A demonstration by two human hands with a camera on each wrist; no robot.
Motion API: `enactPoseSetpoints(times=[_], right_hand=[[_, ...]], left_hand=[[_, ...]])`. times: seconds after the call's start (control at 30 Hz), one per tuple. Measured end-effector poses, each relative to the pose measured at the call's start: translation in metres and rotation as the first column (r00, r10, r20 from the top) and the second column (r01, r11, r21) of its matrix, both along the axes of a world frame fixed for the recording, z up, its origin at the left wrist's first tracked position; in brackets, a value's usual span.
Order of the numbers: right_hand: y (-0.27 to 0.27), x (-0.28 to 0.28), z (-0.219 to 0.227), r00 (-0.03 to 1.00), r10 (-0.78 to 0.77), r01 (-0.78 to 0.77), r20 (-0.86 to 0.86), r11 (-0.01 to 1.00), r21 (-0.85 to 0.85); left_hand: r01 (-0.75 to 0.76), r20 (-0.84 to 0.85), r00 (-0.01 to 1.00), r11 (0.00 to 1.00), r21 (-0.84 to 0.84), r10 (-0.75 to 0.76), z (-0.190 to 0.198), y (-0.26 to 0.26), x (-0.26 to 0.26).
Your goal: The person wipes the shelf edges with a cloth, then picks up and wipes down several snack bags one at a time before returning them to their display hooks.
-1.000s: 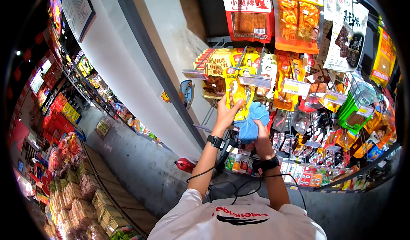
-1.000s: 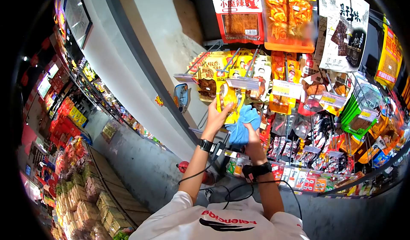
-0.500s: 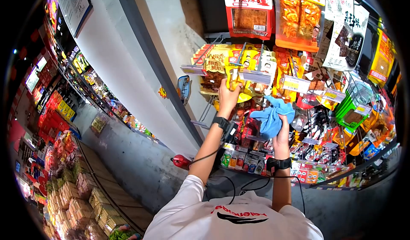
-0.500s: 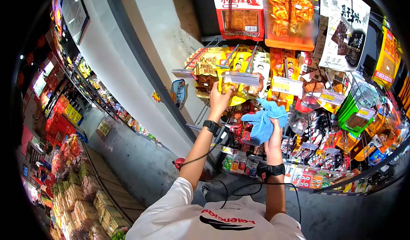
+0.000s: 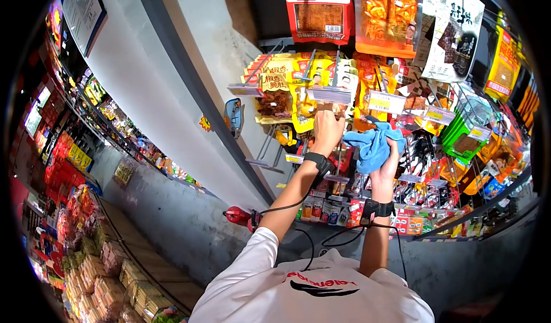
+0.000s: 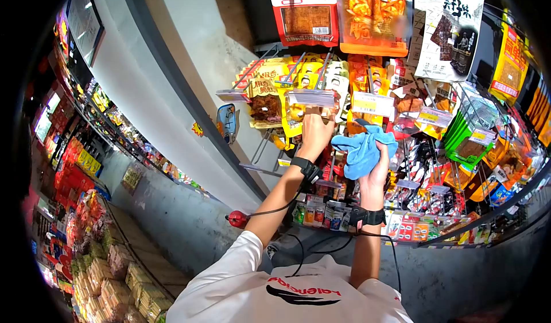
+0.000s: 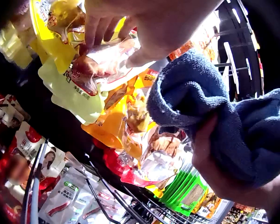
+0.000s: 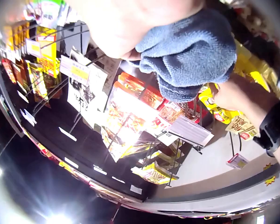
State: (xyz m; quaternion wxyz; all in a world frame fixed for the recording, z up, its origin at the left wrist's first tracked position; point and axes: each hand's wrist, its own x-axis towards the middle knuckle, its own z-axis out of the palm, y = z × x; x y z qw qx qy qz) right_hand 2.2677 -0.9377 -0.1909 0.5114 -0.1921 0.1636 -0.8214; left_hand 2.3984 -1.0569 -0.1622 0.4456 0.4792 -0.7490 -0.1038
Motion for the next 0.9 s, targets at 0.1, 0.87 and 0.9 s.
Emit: enactPoseSetpoints(times=[0.1,0.87,0.9], right_hand=[[0.005,0.0,0.004,0.998,-0.027,0.026,0.059,0.999,0.025],[-0.011,0.011,-0.02,0.894,-0.299,0.348,-0.332,0.932,0.097],[-0.014,0.009,-0.024,0.919,-0.265,0.31,-0.292,0.944,0.118]], left_hand=[[-0.154,-0.079,0.985,0.988,-0.034,0.151,0.005,-0.001,-0.006],[0.702,-0.791,0.532,0.68,0.213,-0.301,-0.001,0.021,0.025],[0.733,-0.798,0.494,0.659,0.169,-0.345,-0.001,0.026,0.027]])
